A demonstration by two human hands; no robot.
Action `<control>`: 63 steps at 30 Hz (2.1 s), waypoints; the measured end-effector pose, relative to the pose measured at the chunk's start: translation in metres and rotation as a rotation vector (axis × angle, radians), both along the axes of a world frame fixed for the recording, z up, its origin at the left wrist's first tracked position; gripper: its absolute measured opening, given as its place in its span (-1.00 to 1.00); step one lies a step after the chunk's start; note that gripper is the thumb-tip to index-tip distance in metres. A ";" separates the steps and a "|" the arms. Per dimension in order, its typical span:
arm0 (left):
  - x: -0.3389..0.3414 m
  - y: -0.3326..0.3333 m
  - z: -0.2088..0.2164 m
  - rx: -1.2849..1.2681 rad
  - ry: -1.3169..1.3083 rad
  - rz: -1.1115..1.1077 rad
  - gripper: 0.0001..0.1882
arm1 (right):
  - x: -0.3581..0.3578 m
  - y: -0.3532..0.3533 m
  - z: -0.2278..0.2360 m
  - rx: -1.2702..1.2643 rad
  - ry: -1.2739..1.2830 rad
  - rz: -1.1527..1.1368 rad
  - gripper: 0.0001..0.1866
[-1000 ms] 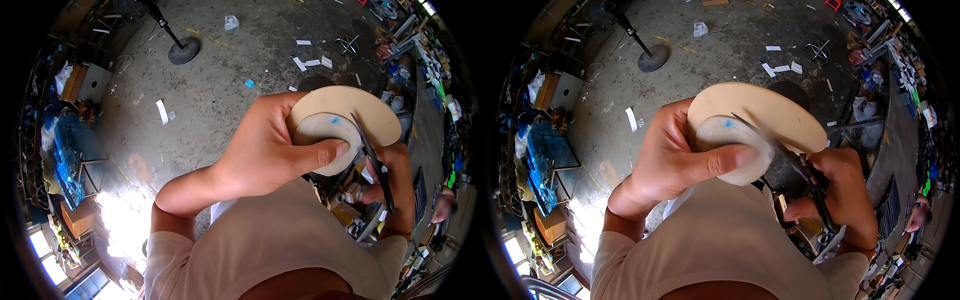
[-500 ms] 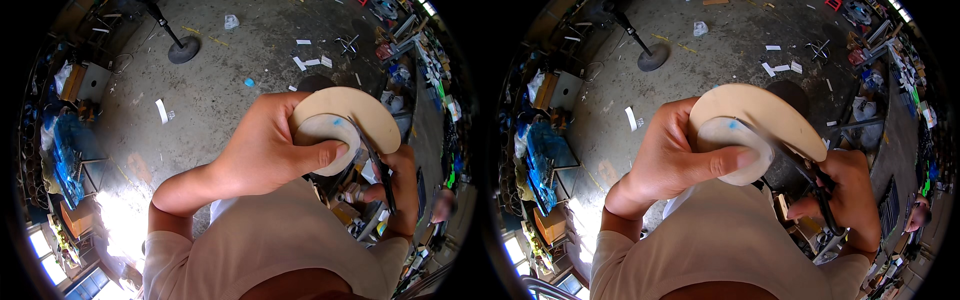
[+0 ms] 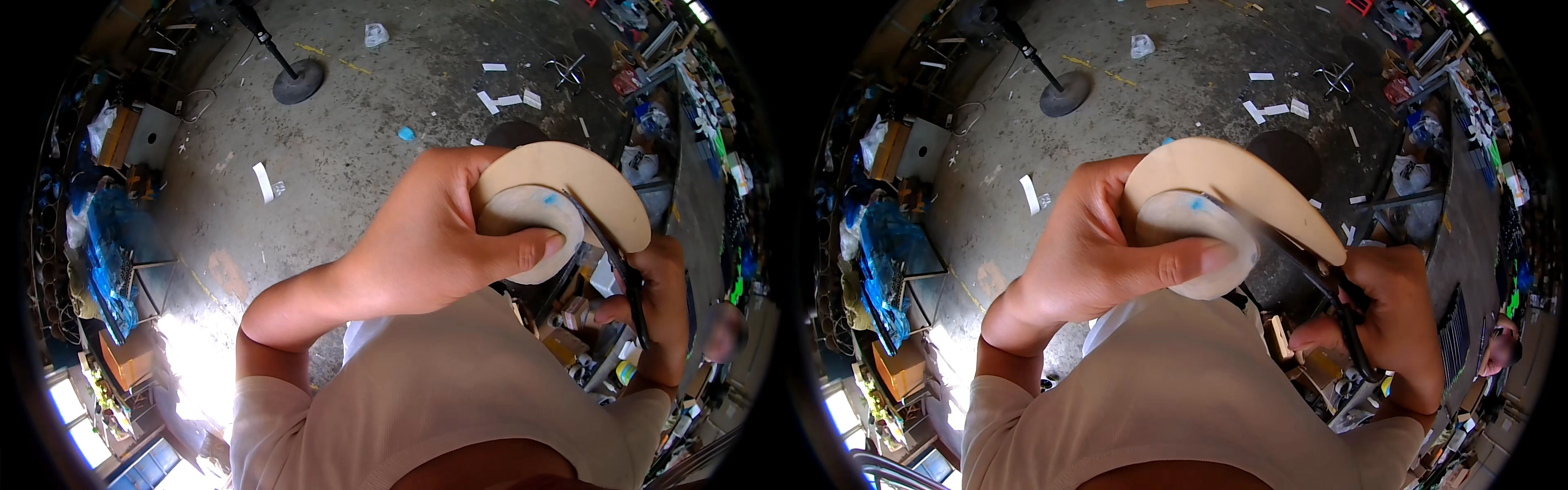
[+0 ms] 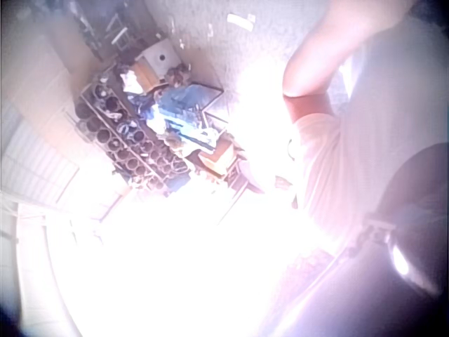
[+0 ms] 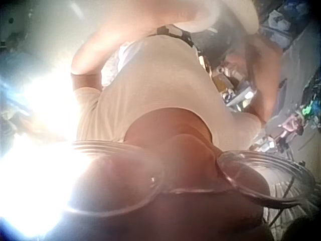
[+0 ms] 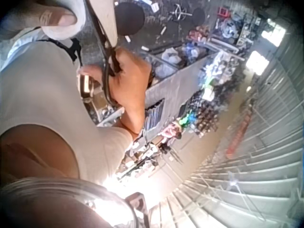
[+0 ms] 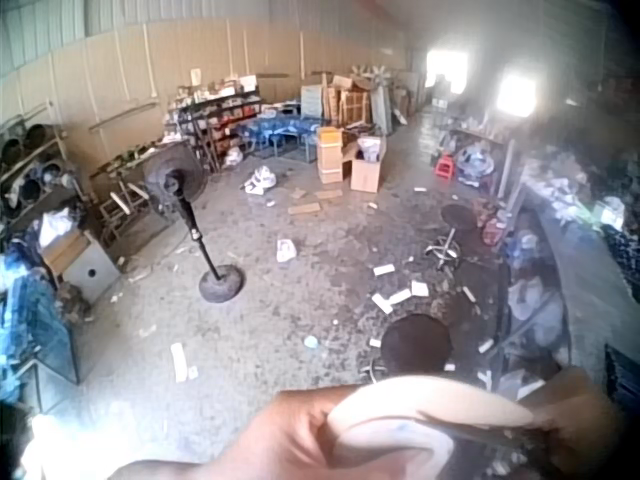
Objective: The person uses scissors to trim a circular piece of light-colored material, then places it on a workbench. They pick up a long, dark, flexible rod and wrap a small piece of sandpaper around its end, rubbing it along the rod's surface.
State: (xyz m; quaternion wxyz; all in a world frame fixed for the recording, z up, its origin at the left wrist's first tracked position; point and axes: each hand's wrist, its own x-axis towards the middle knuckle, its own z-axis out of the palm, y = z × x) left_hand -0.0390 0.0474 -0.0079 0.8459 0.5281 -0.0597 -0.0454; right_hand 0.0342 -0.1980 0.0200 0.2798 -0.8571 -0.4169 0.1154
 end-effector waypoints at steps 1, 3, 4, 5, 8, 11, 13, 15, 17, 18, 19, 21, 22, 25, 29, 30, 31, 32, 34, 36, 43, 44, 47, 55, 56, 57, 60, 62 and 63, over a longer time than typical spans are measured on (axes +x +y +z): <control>0.000 0.000 0.001 -0.036 -0.011 -0.002 -0.74 | -0.001 0.002 0.002 -0.001 0.019 -0.009 -0.31; 0.000 0.000 -0.001 -0.023 -0.042 -0.008 -0.73 | -0.002 0.009 0.006 -0.004 0.055 -0.030 -0.31; 0.000 0.000 -0.002 -0.018 -0.057 -0.012 -0.72 | -0.001 0.011 0.007 0.002 0.048 -0.008 -0.30; 0.000 0.001 -0.003 0.033 -0.041 -0.045 -0.67 | 0.000 0.012 0.008 0.008 0.041 0.014 -0.30; -0.001 0.005 0.000 0.120 -0.021 -0.083 -0.61 | 0.005 0.011 0.008 0.017 0.045 0.061 -0.27; -0.001 0.002 -0.001 0.105 -0.041 -0.040 -0.70 | 0.002 0.006 0.001 0.050 0.154 -0.003 -0.26; -0.001 0.004 0.000 0.156 -0.023 -0.051 -0.70 | 0.003 0.003 0.000 0.042 0.191 -0.012 -0.26; 0.000 0.004 -0.001 0.166 -0.052 -0.042 -0.70 | 0.007 0.003 0.003 -0.014 0.164 0.045 -0.25; 0.000 0.003 0.000 0.130 -0.060 -0.048 -0.71 | 0.006 0.003 0.002 0.005 0.126 0.038 -0.25; 0.000 0.002 0.001 0.091 -0.053 -0.056 -0.71 | 0.005 0.003 0.001 0.014 0.107 0.035 -0.24; 0.000 0.002 0.002 0.052 -0.046 -0.065 -0.71 | 0.005 0.003 0.001 0.006 0.114 0.033 -0.24; 0.000 0.001 0.002 0.032 -0.059 -0.060 -0.70 | 0.004 0.003 0.002 -0.012 0.126 0.027 -0.23; -0.001 0.001 0.003 0.021 -0.066 -0.058 -0.69 | 0.004 0.003 0.003 -0.019 0.103 0.031 -0.23; -0.001 0.003 0.002 0.052 -0.068 -0.071 -0.68 | 0.002 0.003 0.005 -0.035 0.050 0.040 -0.23; 0.001 0.004 0.002 0.060 -0.089 -0.102 -0.67 | -0.001 0.003 0.007 -0.035 0.016 0.015 -0.24; 0.001 0.004 0.002 0.073 -0.089 -0.108 -0.67 | -0.002 0.003 0.008 -0.035 0.006 0.001 -0.25; 0.001 0.005 0.002 0.086 -0.088 -0.113 -0.66 | -0.003 0.003 0.009 -0.029 -0.012 0.002 -0.25; 0.001 0.005 0.002 0.094 -0.078 -0.116 -0.66 | -0.003 0.004 0.010 -0.023 -0.030 0.003 -0.25; 0.001 0.005 0.002 0.110 -0.058 -0.122 -0.66 | -0.003 0.003 0.011 -0.028 -0.033 0.008 -0.26; 0.002 0.006 0.003 0.125 -0.068 -0.126 -0.66 | -0.001 0.001 0.011 -0.051 -0.003 0.017 -0.26; 0.004 0.007 0.003 0.157 -0.105 -0.136 -0.69 | -0.003 0.000 0.014 -0.102 -0.031 0.016 -0.27; 0.004 0.007 0.003 0.167 -0.097 -0.136 -0.69 | -0.002 0.001 0.017 -0.121 -0.032 0.015 -0.27; 0.004 0.009 0.003 0.232 -0.035 -0.115 -0.72 | 0.003 0.003 0.018 -0.088 0.068 0.032 -0.31; 0.021 0.033 0.000 0.484 0.040 -0.106 -0.60 | 0.000 -0.042 0.015 0.343 0.647 -0.382 -0.66; 0.024 0.032 0.001 0.523 0.028 -0.120 -0.62 | 0.005 -0.038 0.017 0.442 0.617 -0.345 -0.62; 0.028 0.030 0.000 0.546 0.000 -0.151 -0.64 | 0.012 -0.030 0.012 0.534 0.492 -0.277 -0.59; 0.029 0.025 0.004 0.618 -0.079 -0.173 -0.65 | 0.020 0.020 0.000 0.678 0.312 -0.139 -0.54; 0.029 0.018 0.007 0.654 -0.141 -0.148 -0.63 | 0.024 0.042 -0.009 0.671 0.331 -0.078 -0.45; 0.031 0.016 0.007 0.679 -0.183 -0.130 -0.60 | 0.024 0.049 -0.011 0.665 0.387 -0.055 -0.42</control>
